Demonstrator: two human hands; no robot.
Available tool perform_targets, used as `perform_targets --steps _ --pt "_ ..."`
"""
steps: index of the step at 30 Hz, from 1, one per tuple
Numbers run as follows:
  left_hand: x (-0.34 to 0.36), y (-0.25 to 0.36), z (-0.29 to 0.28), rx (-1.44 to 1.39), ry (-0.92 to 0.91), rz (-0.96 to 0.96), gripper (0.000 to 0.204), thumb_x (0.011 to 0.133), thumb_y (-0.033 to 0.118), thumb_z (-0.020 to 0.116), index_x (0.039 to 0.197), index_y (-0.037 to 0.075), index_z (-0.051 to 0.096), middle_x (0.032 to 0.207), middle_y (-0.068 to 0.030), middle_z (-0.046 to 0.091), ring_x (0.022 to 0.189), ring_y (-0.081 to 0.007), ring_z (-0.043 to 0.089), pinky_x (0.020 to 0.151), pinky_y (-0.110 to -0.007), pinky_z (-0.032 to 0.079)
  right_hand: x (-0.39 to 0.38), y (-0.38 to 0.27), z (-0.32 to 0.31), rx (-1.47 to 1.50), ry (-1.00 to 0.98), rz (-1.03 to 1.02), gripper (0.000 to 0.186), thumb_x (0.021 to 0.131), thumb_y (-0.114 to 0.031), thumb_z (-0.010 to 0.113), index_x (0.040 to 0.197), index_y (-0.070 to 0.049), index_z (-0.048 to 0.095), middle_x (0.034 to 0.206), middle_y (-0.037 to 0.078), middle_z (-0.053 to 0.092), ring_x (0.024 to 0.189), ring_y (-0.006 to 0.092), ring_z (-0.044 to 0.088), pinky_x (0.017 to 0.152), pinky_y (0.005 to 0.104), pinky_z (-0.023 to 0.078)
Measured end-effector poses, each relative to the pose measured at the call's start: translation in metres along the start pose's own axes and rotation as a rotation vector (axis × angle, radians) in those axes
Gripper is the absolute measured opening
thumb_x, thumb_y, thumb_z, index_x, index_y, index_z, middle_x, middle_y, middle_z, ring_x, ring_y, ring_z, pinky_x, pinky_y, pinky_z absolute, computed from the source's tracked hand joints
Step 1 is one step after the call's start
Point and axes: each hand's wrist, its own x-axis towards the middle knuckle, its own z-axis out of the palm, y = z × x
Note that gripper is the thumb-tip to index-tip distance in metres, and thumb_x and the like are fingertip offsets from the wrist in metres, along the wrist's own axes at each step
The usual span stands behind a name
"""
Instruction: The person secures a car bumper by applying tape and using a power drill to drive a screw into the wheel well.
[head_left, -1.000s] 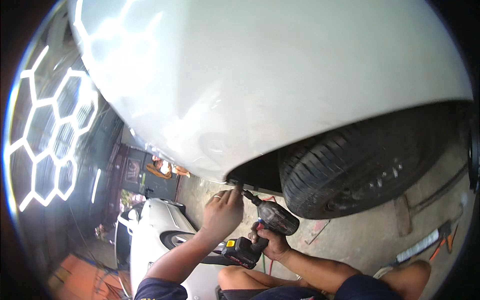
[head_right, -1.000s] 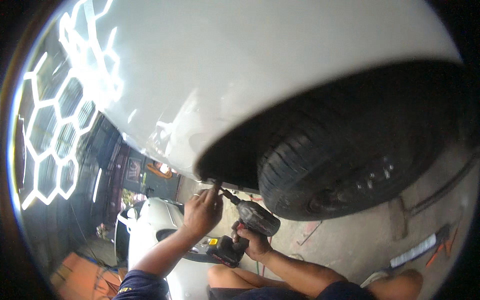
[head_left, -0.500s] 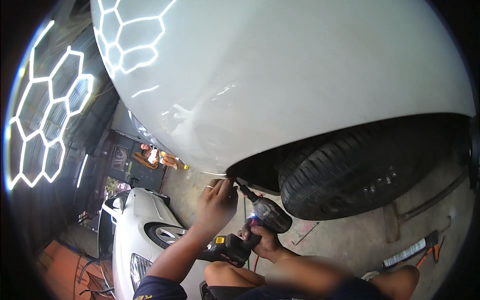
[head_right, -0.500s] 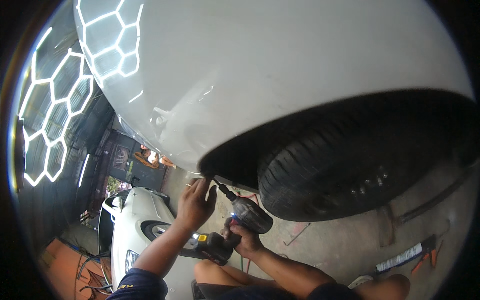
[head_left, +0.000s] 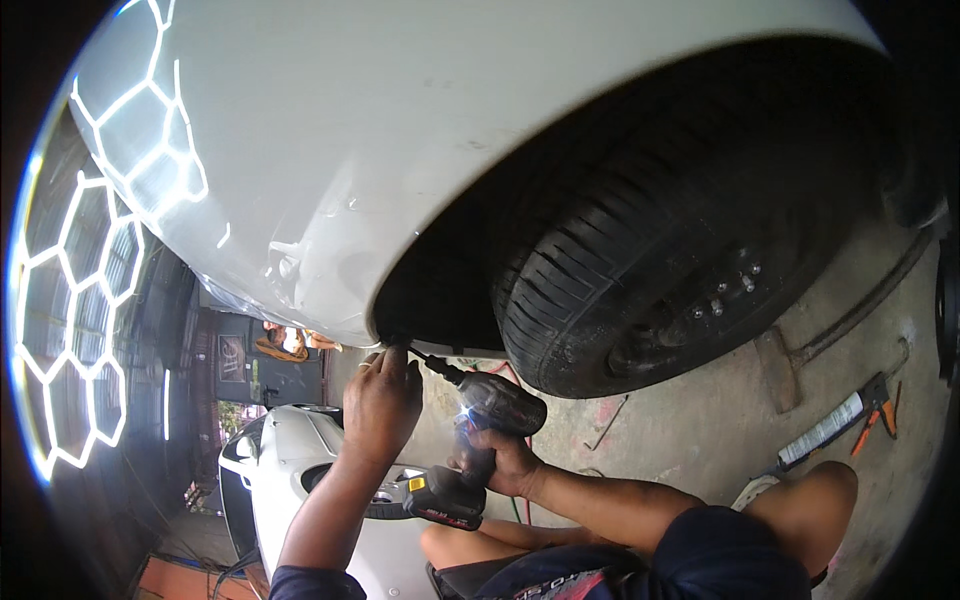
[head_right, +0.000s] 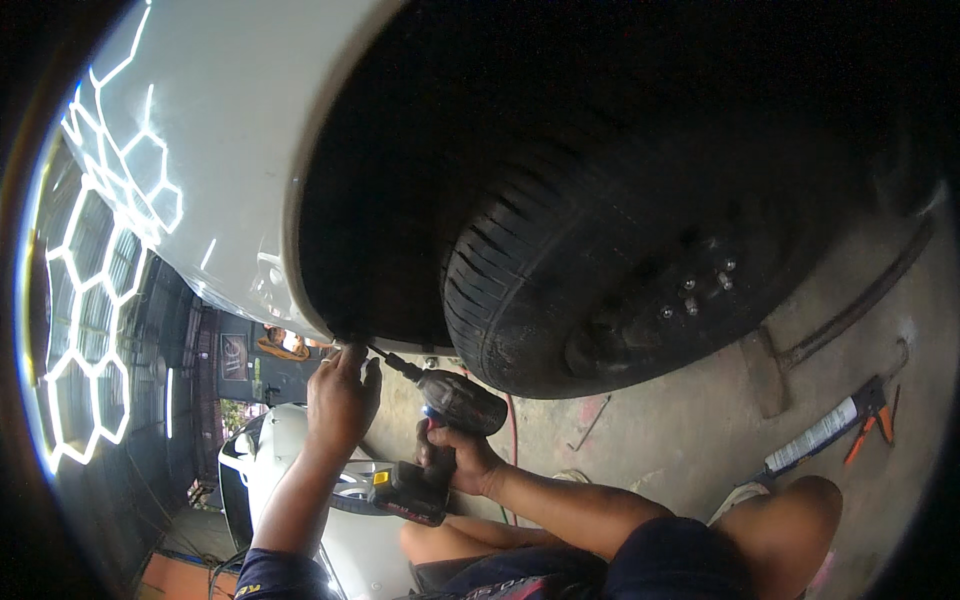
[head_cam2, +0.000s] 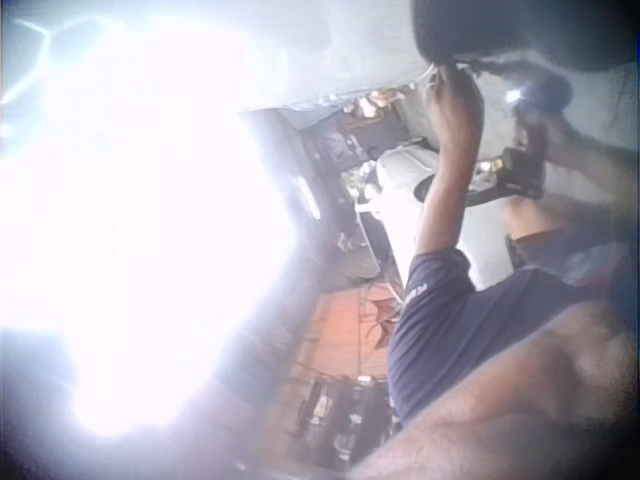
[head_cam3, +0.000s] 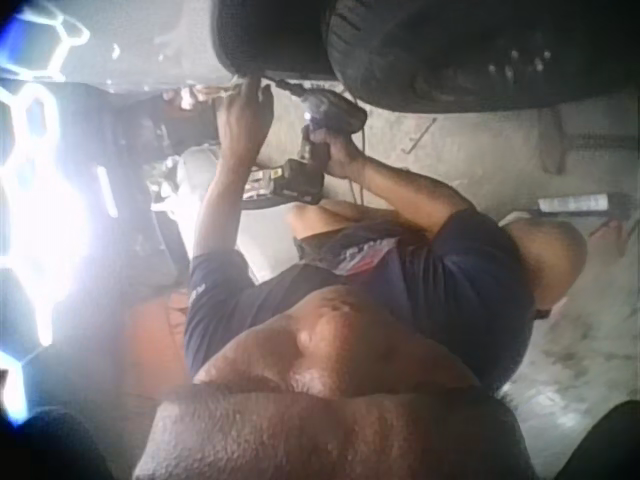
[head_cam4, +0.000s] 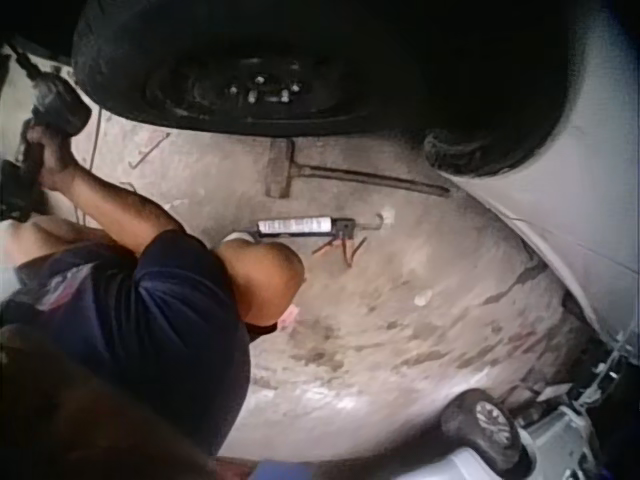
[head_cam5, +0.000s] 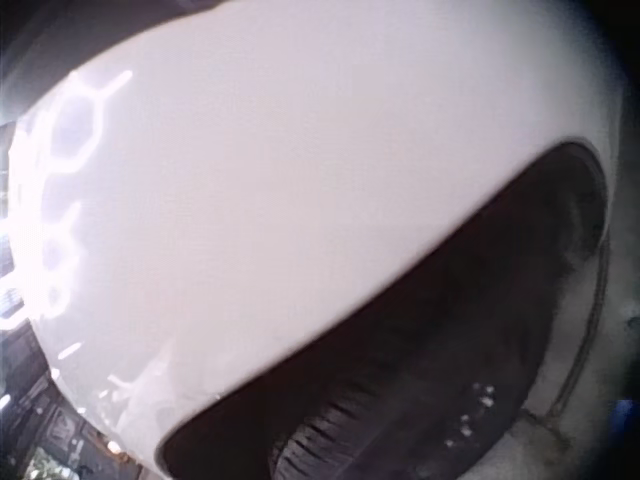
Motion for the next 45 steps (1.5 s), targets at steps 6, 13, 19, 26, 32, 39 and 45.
perform_targets --steps 6,13,19,26,32,39,45 --pt "-0.001 0.001 -0.003 0.015 -0.019 0.000 0.023 0.089 0.010 0.068 0.111 0.005 0.066 0.094 -0.0188 0.072 0.086 -0.0422 0.070 0.075 -0.051 0.056 -0.004 -0.005 0.006 0.054 0.028 0.016 0.020 0.082 -0.010 0.071 0.100 -0.012 0.062 0.084 0.004 0.065 0.074 0.0195 0.065 0.081 0.0392 0.053" --pt "0.002 0.003 -0.005 0.056 -0.062 -0.009 0.019 0.090 0.010 0.067 0.108 0.004 0.063 0.095 -0.0188 0.072 0.086 -0.0424 0.070 0.075 -0.051 0.056 -0.001 -0.005 -0.004 -0.120 0.056 -0.079 0.023 0.081 -0.009 0.072 0.103 -0.010 0.062 0.091 0.004 0.064 0.079 0.0184 0.064 0.079 0.0374 0.054" --pt "0.002 -0.001 -0.006 0.079 -0.092 0.020 0.038 0.091 0.010 0.067 0.128 0.004 0.063 0.094 -0.0196 0.071 0.088 -0.0396 0.070 0.076 -0.051 0.057 -0.001 -0.006 0.003 -0.074 0.046 -0.101 0.024 0.084 -0.008 0.071 0.105 -0.010 0.061 0.088 0.003 0.065 0.074 0.0167 0.064 0.076 0.0339 0.054" --pt "0.000 -0.007 0.000 0.071 -0.066 0.046 0.037 0.090 0.009 0.067 0.127 0.005 0.063 0.098 -0.0196 0.072 0.091 -0.0397 0.070 0.078 -0.050 0.057 0.001 -0.007 -0.002 0.081 -0.004 0.022 0.023 0.082 -0.009 0.071 0.103 -0.011 0.061 0.086 0.005 0.064 0.072 0.0194 0.064 0.076 0.0391 0.054" --pt "0.002 -0.008 -0.002 0.066 -0.052 0.056 0.034 0.090 0.010 0.067 0.124 0.006 0.065 0.098 -0.0188 0.072 0.092 -0.0387 0.070 0.078 -0.049 0.057 0.000 -0.007 0.000 0.063 -0.021 0.015 0.021 0.082 -0.011 0.071 0.101 -0.009 0.062 0.085 0.005 0.064 0.073 0.0190 0.063 0.076 0.0385 0.053" --pt "0.000 -0.009 0.010 0.011 0.038 0.082 0.030 0.093 0.012 0.069 0.122 0.006 0.067 0.092 -0.0165 0.073 0.088 -0.0372 0.071 0.074 -0.047 0.056 -0.002 -0.006 0.004 0.013 0.056 -0.075 0.022 0.082 -0.006 0.072 0.101 -0.010 0.061 0.091 0.004 0.065 0.072 0.0182 0.063 0.074 0.0358 0.054" --pt "0.001 -0.011 0.007 0.022 0.049 0.110 0.028 0.094 0.012 0.069 0.121 0.006 0.068 0.091 -0.0168 0.072 0.085 -0.0372 0.070 0.071 -0.047 0.056 -0.003 -0.007 0.001 -0.057 0.033 -0.093 0.023 0.083 -0.008 0.072 0.103 -0.011 0.062 0.094 0.003 0.065 0.076 0.0178 0.064 0.075 0.0370 0.054"
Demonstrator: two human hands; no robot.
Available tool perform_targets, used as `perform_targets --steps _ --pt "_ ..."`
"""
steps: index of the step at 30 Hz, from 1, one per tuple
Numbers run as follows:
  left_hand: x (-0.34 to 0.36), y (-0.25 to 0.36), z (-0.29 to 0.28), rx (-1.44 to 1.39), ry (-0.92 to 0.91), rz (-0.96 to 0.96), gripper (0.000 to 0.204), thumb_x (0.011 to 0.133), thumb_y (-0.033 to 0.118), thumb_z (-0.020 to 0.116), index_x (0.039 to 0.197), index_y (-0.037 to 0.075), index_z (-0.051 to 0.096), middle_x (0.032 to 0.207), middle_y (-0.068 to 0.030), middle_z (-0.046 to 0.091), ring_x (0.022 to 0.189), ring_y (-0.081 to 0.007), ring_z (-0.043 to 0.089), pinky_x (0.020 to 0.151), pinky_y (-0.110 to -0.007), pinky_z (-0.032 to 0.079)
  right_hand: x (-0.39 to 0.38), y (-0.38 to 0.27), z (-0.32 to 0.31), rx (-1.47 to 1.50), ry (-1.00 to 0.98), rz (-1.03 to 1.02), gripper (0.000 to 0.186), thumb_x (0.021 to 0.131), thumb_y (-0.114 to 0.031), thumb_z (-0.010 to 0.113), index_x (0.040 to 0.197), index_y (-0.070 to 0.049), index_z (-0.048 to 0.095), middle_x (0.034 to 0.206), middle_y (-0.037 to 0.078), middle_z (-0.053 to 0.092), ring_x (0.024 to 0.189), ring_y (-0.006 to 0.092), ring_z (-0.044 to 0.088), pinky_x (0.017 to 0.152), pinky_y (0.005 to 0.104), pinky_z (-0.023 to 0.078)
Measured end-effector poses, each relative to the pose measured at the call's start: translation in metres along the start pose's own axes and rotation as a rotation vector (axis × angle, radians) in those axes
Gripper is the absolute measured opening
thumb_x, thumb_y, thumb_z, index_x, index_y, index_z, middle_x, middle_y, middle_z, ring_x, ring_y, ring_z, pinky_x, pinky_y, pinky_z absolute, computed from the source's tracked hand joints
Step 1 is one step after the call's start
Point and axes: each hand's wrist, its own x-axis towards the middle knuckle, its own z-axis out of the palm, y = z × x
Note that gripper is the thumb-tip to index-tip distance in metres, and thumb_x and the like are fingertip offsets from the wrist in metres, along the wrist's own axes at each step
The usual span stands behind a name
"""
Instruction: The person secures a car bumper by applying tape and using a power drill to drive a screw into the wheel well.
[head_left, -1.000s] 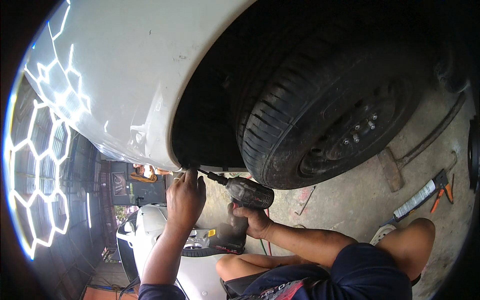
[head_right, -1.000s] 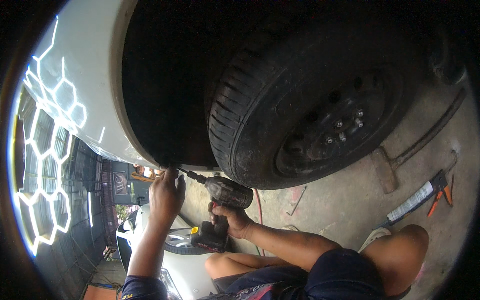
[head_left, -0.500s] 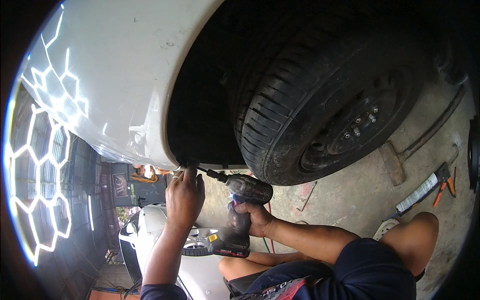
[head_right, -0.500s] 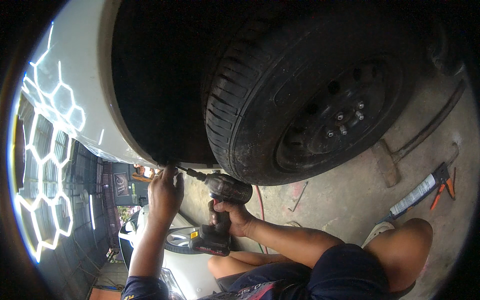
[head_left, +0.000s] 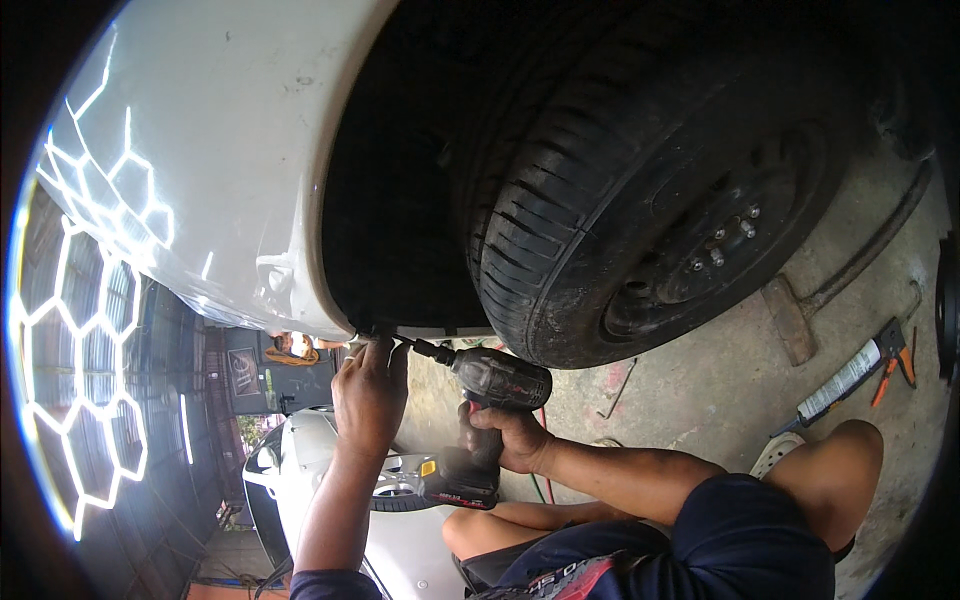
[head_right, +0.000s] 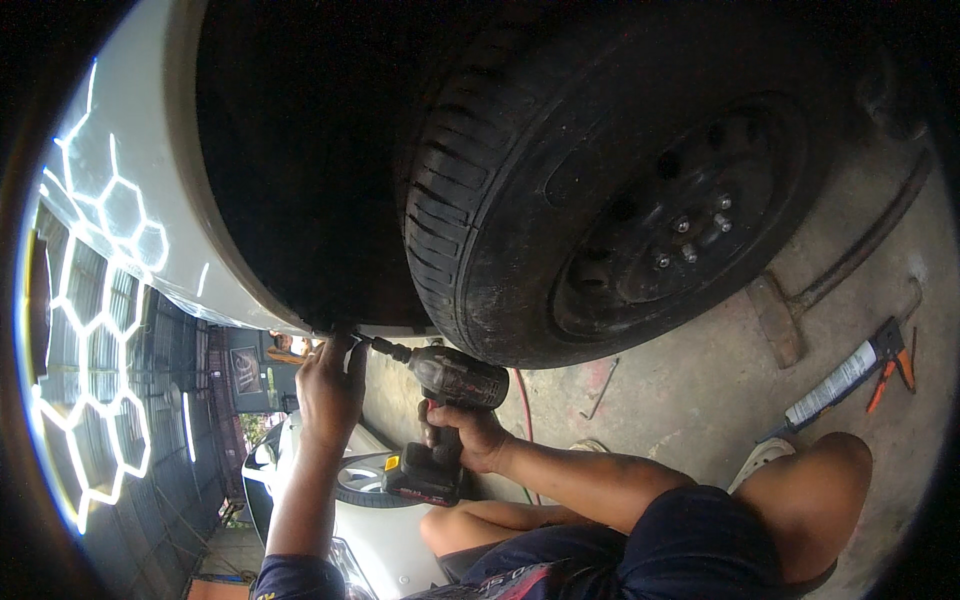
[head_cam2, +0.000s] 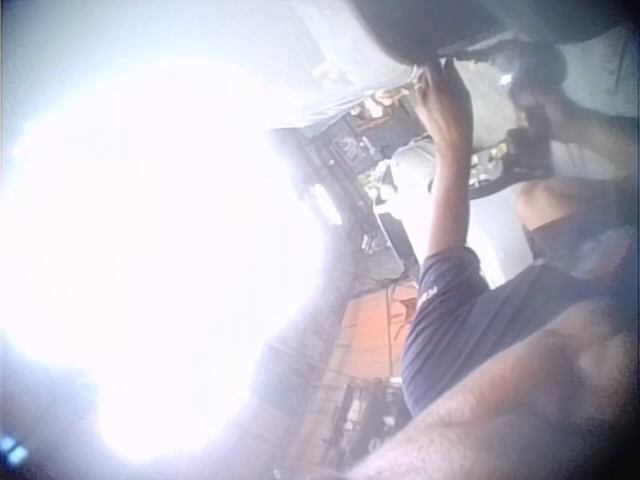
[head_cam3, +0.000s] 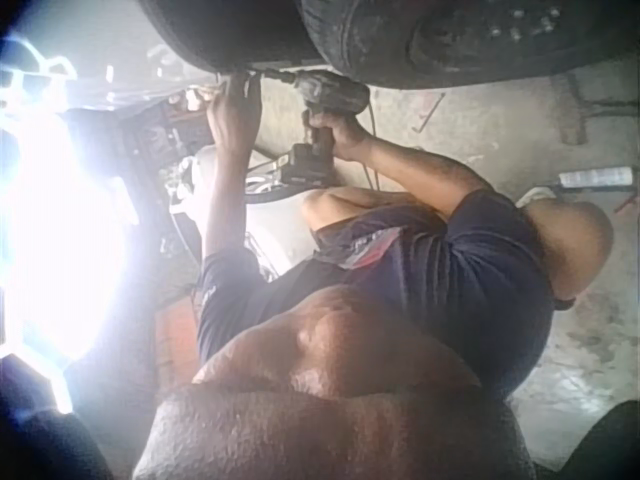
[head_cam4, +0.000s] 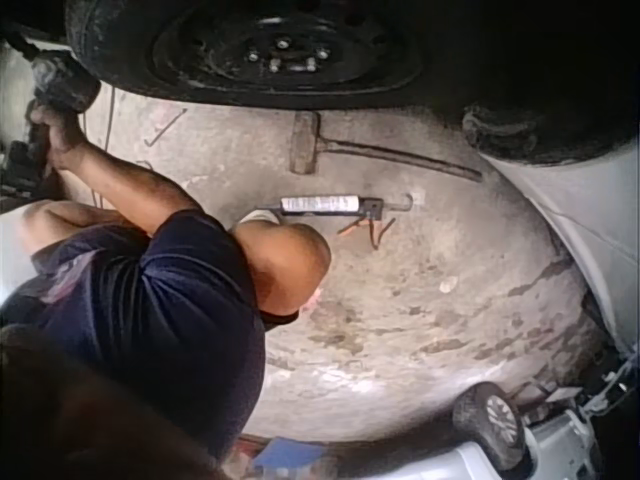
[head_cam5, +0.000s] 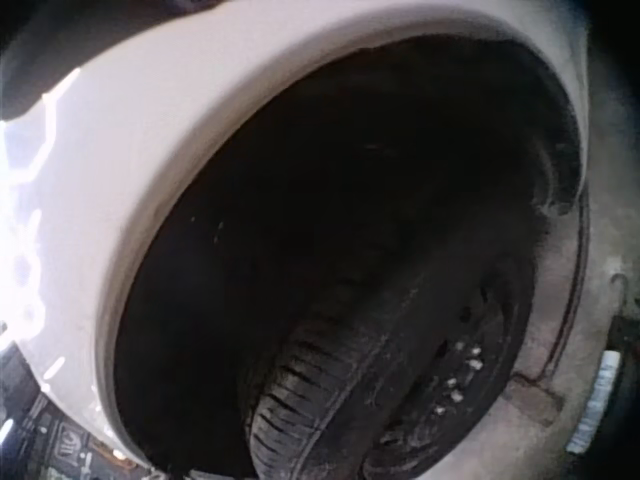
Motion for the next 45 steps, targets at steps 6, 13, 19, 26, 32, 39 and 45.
perform_targets --steps 6,13,19,26,32,39,45 --pt "0.002 0.001 -0.001 -0.038 -0.035 -0.039 0.027 0.094 0.011 0.070 0.120 0.006 0.070 0.096 -0.0194 0.073 0.087 -0.0383 0.073 0.075 -0.046 0.057 0.001 -0.001 0.001 -0.010 0.000 0.002 0.022 0.083 -0.009 0.073 0.102 -0.011 0.062 0.091 0.004 0.065 0.076 0.0175 0.064 0.075 0.0365 0.053" --pt "0.002 0.000 -0.002 -0.031 -0.013 -0.011 0.028 0.094 0.009 0.067 0.122 0.006 0.068 0.090 -0.0176 0.071 0.084 -0.0377 0.071 0.072 -0.047 0.057 -0.001 -0.003 0.007 0.028 -0.037 0.031 0.020 0.084 -0.010 0.072 0.101 -0.011 0.061 0.088 0.003 0.064 0.075 0.0177 0.064 0.075 0.0375 0.053" --pt "0.004 -0.002 -0.004 0.003 -0.048 0.015 0.029 0.094 0.010 0.067 0.123 0.006 0.067 0.091 -0.0177 0.072 0.084 -0.0384 0.071 0.072 -0.048 0.056 -0.001 -0.001 0.002 0.035 -0.013 0.037 0.021 0.084 -0.008 0.071 0.102 -0.012 0.060 0.089 0.003 0.063 0.076 0.0180 0.063 0.076 0.0374 0.052" --pt "0.003 -0.003 -0.004 0.032 -0.096 -0.048 0.037 0.094 0.013 0.068 0.130 0.006 0.063 0.092 -0.0177 0.072 0.086 -0.0386 0.071 0.073 -0.049 0.056 -0.001 0.002 0.003 0.037 -0.029 0.026 0.024 0.084 -0.009 0.072 0.105 -0.011 0.061 0.090 0.003 0.064 0.077 0.0183 0.064 0.077 0.0374 0.053" --pt "-0.010 0.019 -0.015 -0.009 -0.099 -0.152 0.063 0.092 0.015 0.073 0.149 0.010 0.047 0.105 -0.0242 0.075 0.097 -0.0418 0.074 0.083 -0.048 0.059 -0.003 -0.001 0.006 -0.064 -0.012 0.025 0.026 0.085 -0.011 0.072 0.110 -0.008 0.064 0.088 0.004 0.066 0.079 0.0158 0.065 0.078 0.0341 0.054" --pt "0.012 0.041 -0.051 0.319 -0.466 -0.060 0.083 0.092 0.018 0.074 0.152 -0.013 0.026 0.093 -0.0272 0.074 0.085 -0.0426 0.075 0.078 -0.047 0.060 -0.008 0.004 0.008 -0.216 0.056 -0.146 0.025 0.093 -0.022 0.074 0.112 -0.007 0.067 0.089 0.003 0.066 0.082 0.0138 0.065 0.079 0.0320 0.053" --pt "0.031 0.049 -0.059 0.425 -0.584 -0.044 0.067 0.091 0.022 0.075 0.135 -0.017 0.042 0.084 -0.0255 0.073 0.077 -0.0405 0.075 0.073 -0.046 0.059 -0.011 0.004 0.004 -0.559 0.069 -0.251 0.018 0.096 -0.017 0.075 0.108 -0.007 0.065 0.098 0.006 0.069 0.086 0.0147 0.066 0.081 0.0322 0.053"
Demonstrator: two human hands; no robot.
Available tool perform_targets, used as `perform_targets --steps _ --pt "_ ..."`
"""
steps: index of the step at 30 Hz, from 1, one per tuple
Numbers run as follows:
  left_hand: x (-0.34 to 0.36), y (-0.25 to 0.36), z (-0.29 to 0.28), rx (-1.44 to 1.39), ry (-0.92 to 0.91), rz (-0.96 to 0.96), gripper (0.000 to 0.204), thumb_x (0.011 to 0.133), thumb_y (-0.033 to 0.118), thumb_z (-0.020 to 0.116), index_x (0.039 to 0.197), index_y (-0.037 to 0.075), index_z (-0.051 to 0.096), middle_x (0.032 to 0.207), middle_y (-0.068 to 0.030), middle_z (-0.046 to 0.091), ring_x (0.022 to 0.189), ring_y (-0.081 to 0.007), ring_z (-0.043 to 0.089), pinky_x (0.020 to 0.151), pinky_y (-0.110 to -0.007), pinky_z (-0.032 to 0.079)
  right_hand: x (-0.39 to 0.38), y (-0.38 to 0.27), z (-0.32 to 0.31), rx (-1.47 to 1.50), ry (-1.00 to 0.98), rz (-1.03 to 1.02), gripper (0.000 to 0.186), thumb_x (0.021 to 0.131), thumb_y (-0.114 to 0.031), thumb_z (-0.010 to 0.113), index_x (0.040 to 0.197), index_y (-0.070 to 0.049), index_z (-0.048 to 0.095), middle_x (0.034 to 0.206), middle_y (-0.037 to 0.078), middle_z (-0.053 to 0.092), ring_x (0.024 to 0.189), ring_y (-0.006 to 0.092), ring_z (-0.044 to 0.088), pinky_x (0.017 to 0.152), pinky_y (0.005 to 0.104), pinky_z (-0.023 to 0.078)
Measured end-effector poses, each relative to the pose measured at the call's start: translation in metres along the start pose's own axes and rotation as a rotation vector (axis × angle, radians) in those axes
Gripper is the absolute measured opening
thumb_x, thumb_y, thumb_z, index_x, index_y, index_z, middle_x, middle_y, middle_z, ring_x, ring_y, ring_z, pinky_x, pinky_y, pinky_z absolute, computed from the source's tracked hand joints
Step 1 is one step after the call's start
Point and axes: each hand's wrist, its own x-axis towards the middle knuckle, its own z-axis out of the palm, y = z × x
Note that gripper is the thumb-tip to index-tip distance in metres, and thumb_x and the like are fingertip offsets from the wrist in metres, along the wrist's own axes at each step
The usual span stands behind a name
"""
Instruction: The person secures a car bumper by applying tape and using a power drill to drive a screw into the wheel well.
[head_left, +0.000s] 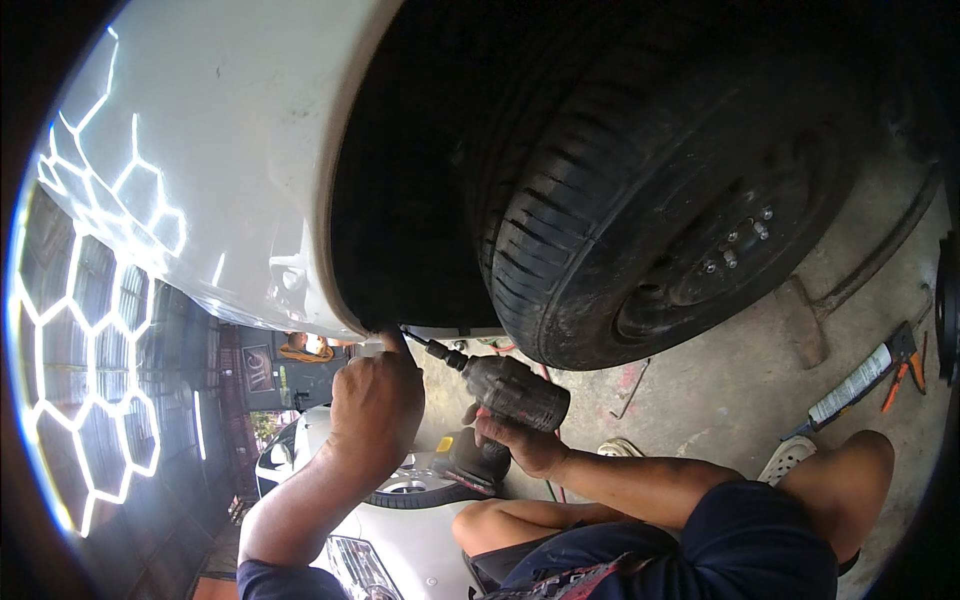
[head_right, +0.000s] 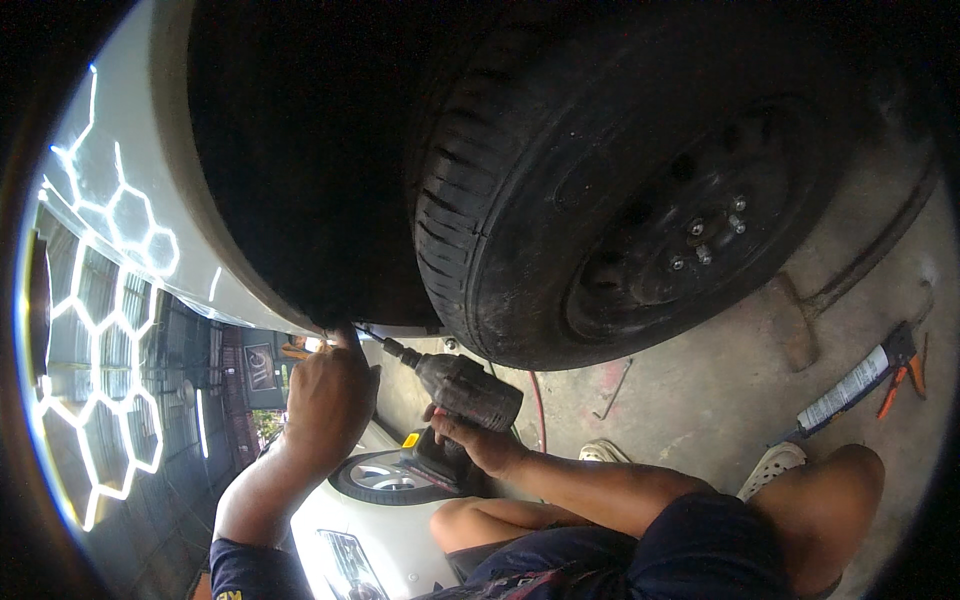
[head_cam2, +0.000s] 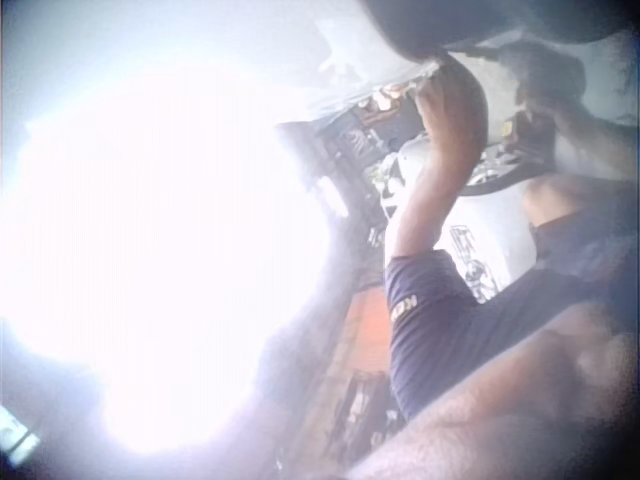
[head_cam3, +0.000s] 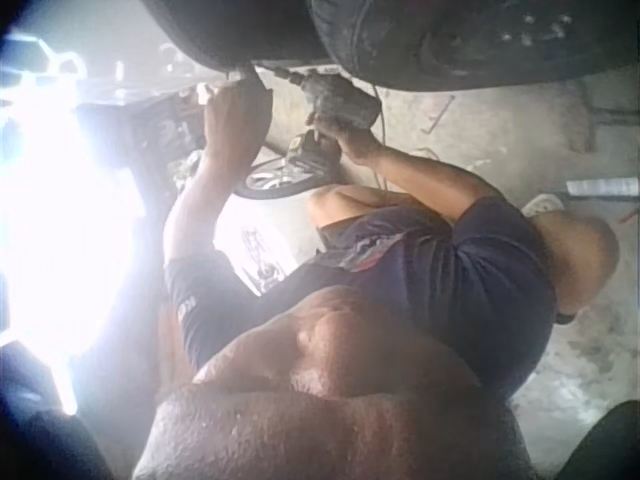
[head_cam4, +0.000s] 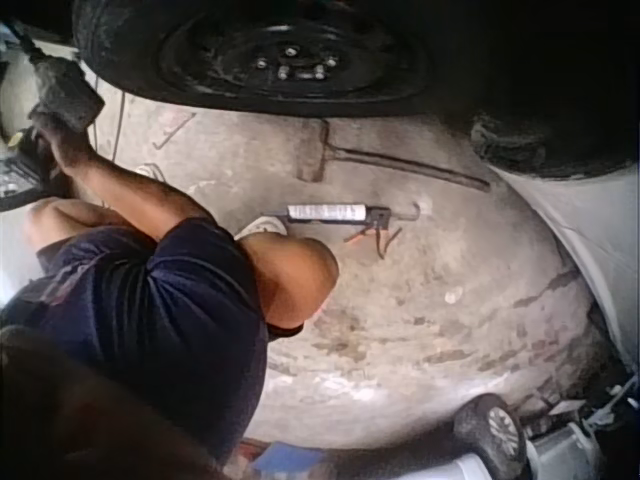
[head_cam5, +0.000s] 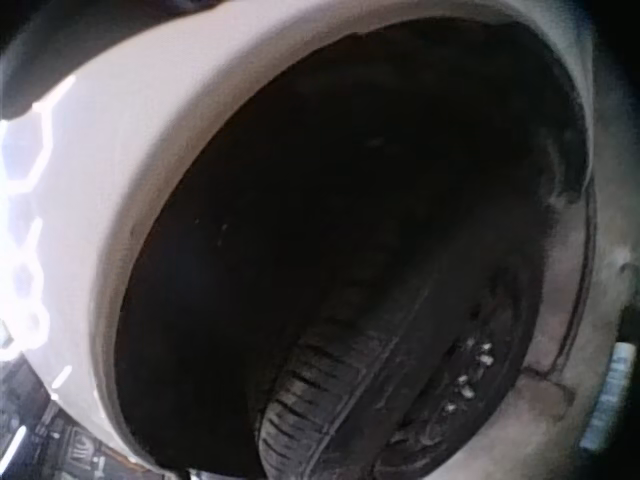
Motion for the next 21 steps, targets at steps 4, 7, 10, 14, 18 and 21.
perform_targets --steps 4,7,10,14,18,21 --pt "0.004 0.001 0.003 -0.105 0.093 0.013 0.040 0.090 0.017 0.068 0.114 -0.012 0.053 0.077 -0.0233 0.071 0.075 -0.0389 0.074 0.069 -0.047 0.058 0.004 0.001 -0.009 -0.033 -0.050 -0.058 0.018 0.097 -0.018 0.074 0.109 -0.006 0.068 0.102 0.005 0.071 0.088 0.0122 0.065 0.081 0.0318 0.053" --pt "0.009 0.007 0.005 -0.217 0.104 -0.066 0.037 0.089 0.018 0.071 0.111 -0.008 0.058 0.085 -0.0258 0.072 0.084 -0.0420 0.073 0.075 -0.050 0.058 0.005 -0.013 -0.015 0.095 -0.091 -0.048 0.017 0.097 -0.013 0.074 0.110 -0.005 0.066 0.104 0.005 0.070 0.089 0.0121 0.065 0.082 0.0318 0.054" --pt "0.011 0.010 0.012 -0.275 0.169 -0.124 0.025 0.089 0.015 0.066 0.101 -0.006 0.060 0.080 -0.0257 0.071 0.080 -0.0428 0.073 0.073 -0.051 0.057 0.000 -0.025 -0.008 -0.091 -0.065 -0.076 0.016 0.095 -0.013 0.074 0.107 -0.006 0.066 0.100 0.004 0.068 0.088 0.0120 0.064 0.081 0.0323 0.054" --pt "0.017 0.011 0.022 -0.293 0.192 -0.196 0.015 0.090 0.011 0.059 0.090 -0.004 0.064 0.077 -0.0254 0.071 0.076 -0.0423 0.073 0.071 -0.052 0.057 -0.003 -0.026 -0.009 -0.310 -0.088 -0.161 0.023 0.094 -0.016 0.073 0.114 -0.007 0.066 0.104 0.006 0.070 0.095 0.0139 0.067 0.088 0.0341 0.055" --pt "0.020 0.018 0.025 -0.311 0.190 -0.212 0.016 0.091 0.011 0.058 0.089 -0.003 0.065 0.078 -0.0254 0.072 0.077 -0.0417 0.073 0.072 -0.051 0.058 -0.009 -0.032 -0.010 -0.480 -0.072 -0.174 0.037 0.095 -0.014 0.070 0.130 -0.006 0.063 0.123 0.012 0.069 0.116 0.0204 0.067 0.103 0.0383 0.052" --pt "0.019 0.017 0.031 -0.292 0.156 -0.209 0.017 0.092 0.013 0.058 0.089 -0.003 0.065 0.079 -0.0249 0.072 0.077 -0.0414 0.074 0.072 -0.051 0.058 -0.005 -0.050 -0.007 -0.768 -0.088 -0.562 0.049 0.095 -0.013 0.069 0.142 -0.007 0.056 0.141 0.017 0.061 0.133 0.0260 0.059 0.114 0.0403 0.046"
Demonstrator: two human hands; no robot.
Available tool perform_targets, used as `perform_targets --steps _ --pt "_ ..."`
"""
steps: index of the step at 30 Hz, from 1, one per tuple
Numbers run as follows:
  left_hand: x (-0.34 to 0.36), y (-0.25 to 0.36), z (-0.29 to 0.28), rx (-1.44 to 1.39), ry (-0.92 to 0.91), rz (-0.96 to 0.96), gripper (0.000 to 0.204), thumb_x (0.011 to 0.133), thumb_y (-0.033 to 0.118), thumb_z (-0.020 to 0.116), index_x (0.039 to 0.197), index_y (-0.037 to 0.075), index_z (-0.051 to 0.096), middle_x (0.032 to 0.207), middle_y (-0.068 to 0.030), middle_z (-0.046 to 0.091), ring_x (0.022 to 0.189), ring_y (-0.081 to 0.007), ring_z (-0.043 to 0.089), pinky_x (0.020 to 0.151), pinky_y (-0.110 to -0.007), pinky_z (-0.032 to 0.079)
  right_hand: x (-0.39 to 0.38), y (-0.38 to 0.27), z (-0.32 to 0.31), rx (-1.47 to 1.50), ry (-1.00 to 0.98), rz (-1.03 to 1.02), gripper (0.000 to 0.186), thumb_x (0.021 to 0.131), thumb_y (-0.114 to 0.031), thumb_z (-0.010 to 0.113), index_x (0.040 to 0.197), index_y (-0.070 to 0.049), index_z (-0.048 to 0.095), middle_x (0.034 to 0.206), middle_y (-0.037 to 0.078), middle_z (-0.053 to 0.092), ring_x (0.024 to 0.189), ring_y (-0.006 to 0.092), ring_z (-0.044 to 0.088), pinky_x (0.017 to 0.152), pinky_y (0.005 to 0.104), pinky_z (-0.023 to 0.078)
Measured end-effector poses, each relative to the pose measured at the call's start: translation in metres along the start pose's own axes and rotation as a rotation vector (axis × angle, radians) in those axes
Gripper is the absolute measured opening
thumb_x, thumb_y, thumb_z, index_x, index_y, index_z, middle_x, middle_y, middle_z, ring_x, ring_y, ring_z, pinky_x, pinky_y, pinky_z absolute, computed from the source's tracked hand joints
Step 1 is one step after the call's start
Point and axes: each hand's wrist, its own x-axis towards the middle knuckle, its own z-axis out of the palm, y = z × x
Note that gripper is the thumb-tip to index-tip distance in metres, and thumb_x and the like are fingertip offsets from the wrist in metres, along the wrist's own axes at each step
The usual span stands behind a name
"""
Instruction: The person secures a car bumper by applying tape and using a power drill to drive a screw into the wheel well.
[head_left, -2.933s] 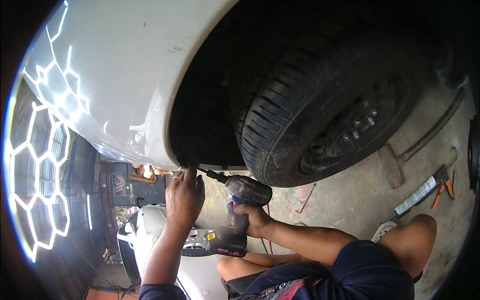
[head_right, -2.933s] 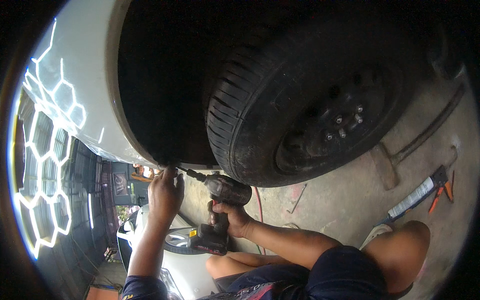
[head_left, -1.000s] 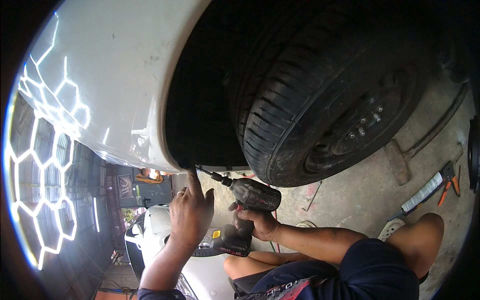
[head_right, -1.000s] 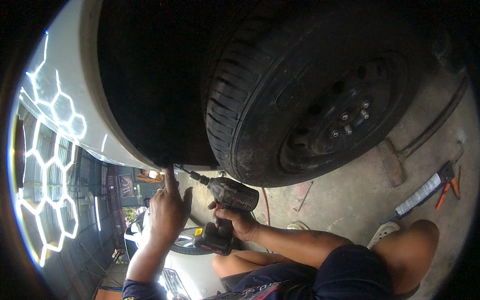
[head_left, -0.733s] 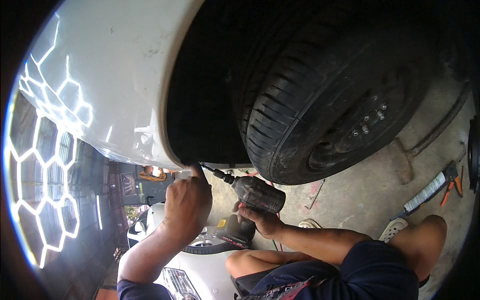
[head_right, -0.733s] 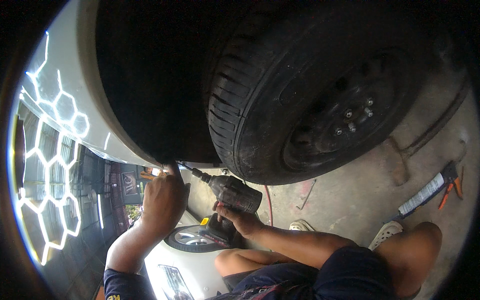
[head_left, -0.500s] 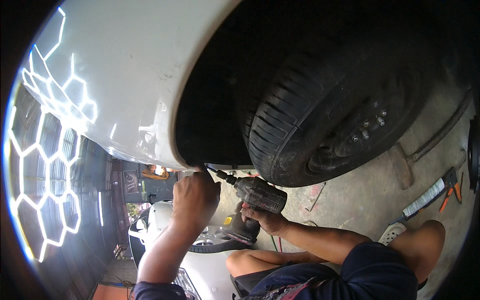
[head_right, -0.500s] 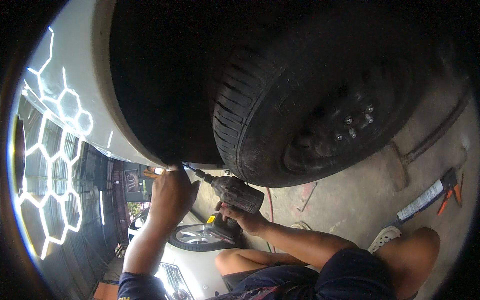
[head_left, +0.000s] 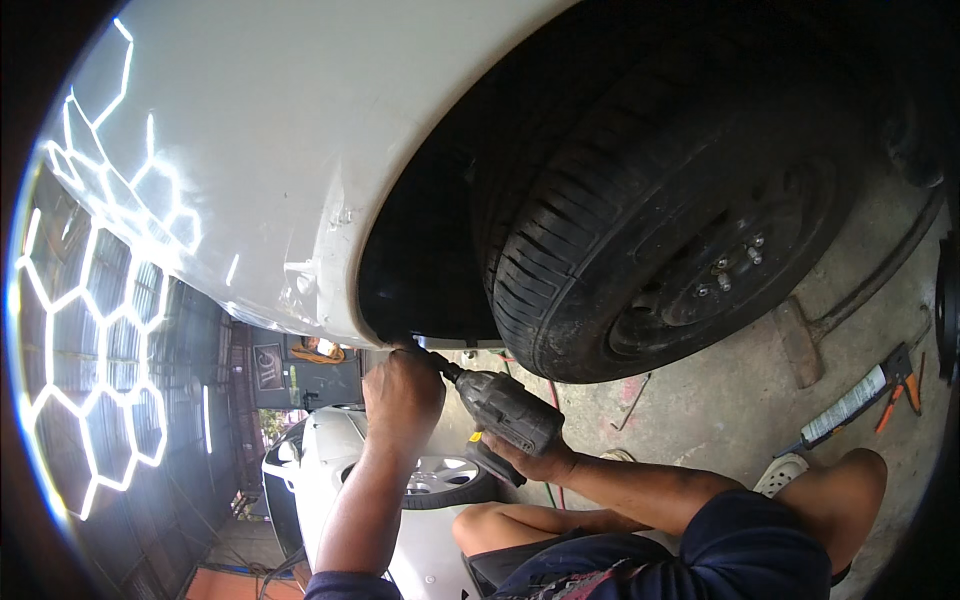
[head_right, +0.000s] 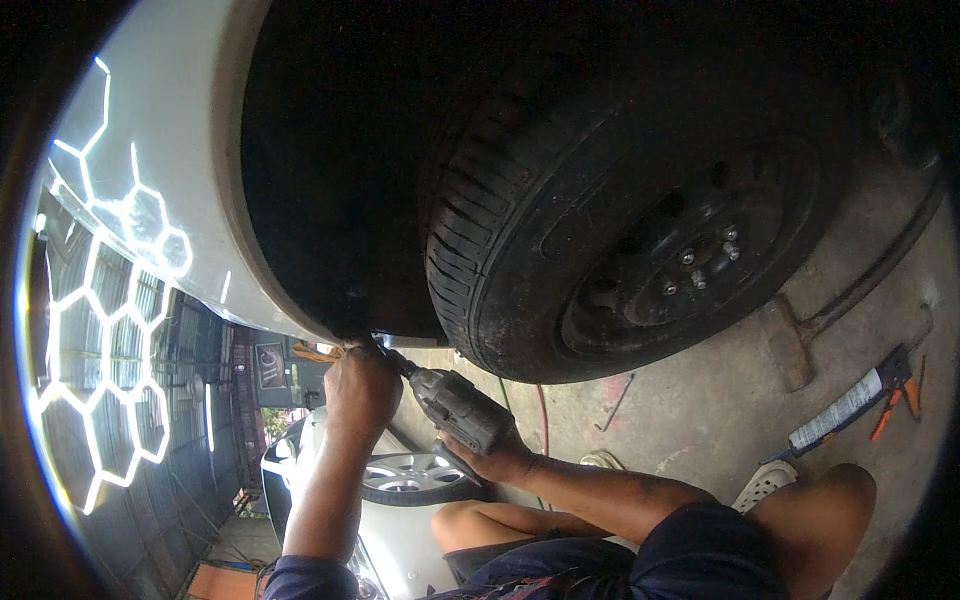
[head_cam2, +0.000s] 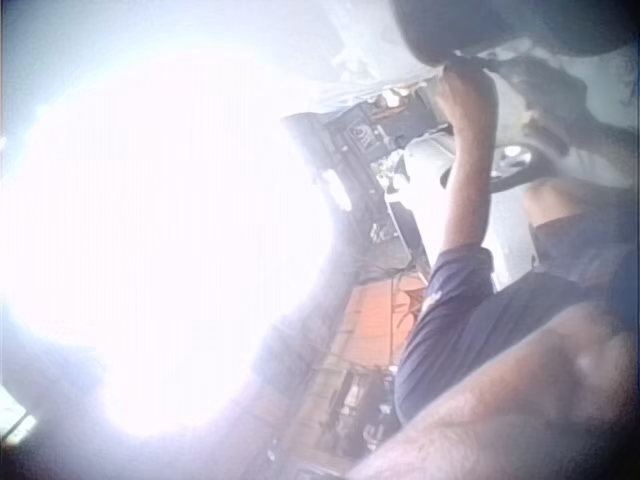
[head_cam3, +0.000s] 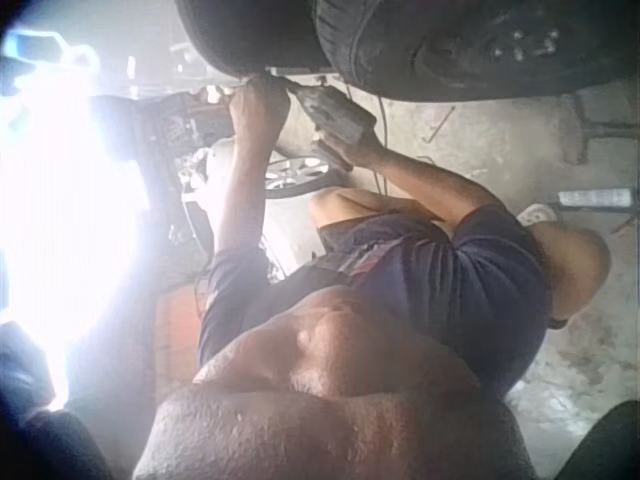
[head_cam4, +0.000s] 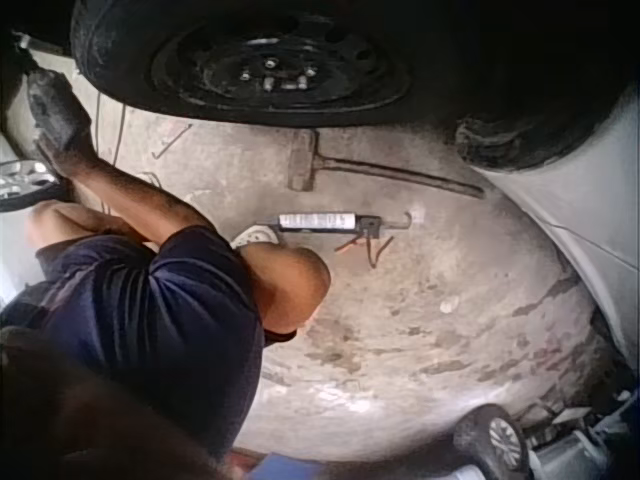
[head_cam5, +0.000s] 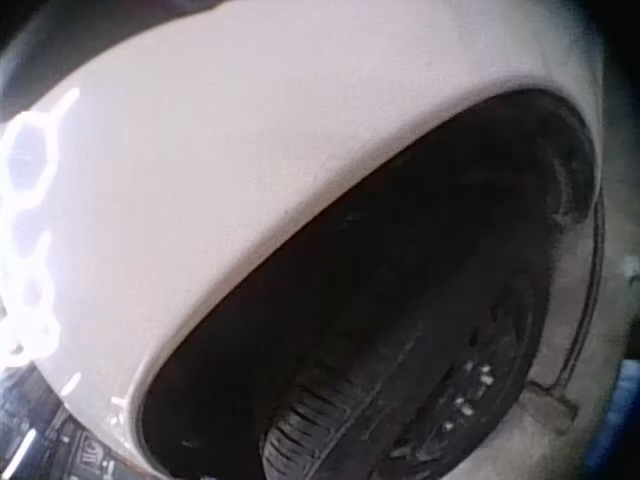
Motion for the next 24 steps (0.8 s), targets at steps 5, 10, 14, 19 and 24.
perform_targets --steps 5,10,14,19,24 --pt "0.003 0.000 0.006 0.065 -0.033 -0.054 0.019 0.094 0.015 0.057 0.091 -0.002 0.065 0.079 -0.0245 0.073 0.077 -0.0403 0.074 0.070 -0.051 0.058 0.007 -0.003 -0.012 -0.154 -0.137 -0.034 0.058 0.093 -0.010 0.069 0.147 -0.007 0.051 0.149 0.020 0.054 0.141 0.0322 0.052 0.118 0.0423 0.042" --pt "-0.002 0.002 -0.001 0.014 0.020 -0.026 0.018 0.096 0.015 0.055 0.094 -0.002 0.062 0.078 -0.0238 0.073 0.076 -0.0406 0.074 0.069 -0.051 0.058 0.008 -0.004 -0.017 -0.164 -0.146 -0.065 0.061 0.090 -0.006 0.069 0.148 -0.007 0.050 0.149 0.021 0.054 0.139 0.0335 0.054 0.117 0.0424 0.043" --pt "-0.004 0.002 -0.005 -0.025 0.026 -0.032 0.020 0.097 0.016 0.055 0.098 -0.003 0.062 0.078 -0.0232 0.073 0.076 -0.0411 0.073 0.069 -0.051 0.057 0.010 -0.005 -0.013 -0.108 -0.121 -0.052 0.060 0.089 -0.005 0.069 0.147 -0.006 0.052 0.148 0.021 0.056 0.137 0.0339 0.056 0.116 0.0426 0.045" --pt "0.001 0.002 0.006 -0.065 0.002 -0.093 0.028 0.090 0.014 0.062 0.106 -0.009 0.056 0.081 -0.0276 0.072 0.081 -0.0450 0.072 0.074 -0.053 0.057 0.009 0.000 -0.015 -0.106 -0.120 -0.090 0.058 0.089 -0.004 0.068 0.145 -0.006 0.054 0.145 0.021 0.058 0.136 0.0340 0.057 0.116 0.0424 0.045" --pt "0.003 0.003 0.015 -0.047 0.027 -0.127 0.027 0.089 0.014 0.062 0.103 -0.009 0.058 0.081 -0.0278 0.072 0.083 -0.0451 0.073 0.076 -0.052 0.057 0.011 0.001 -0.017 -0.201 -0.125 -0.175 0.058 0.090 -0.006 0.068 0.146 -0.007 0.054 0.145 0.021 0.058 0.135 0.0339 0.058 0.115 0.0426 0.046"
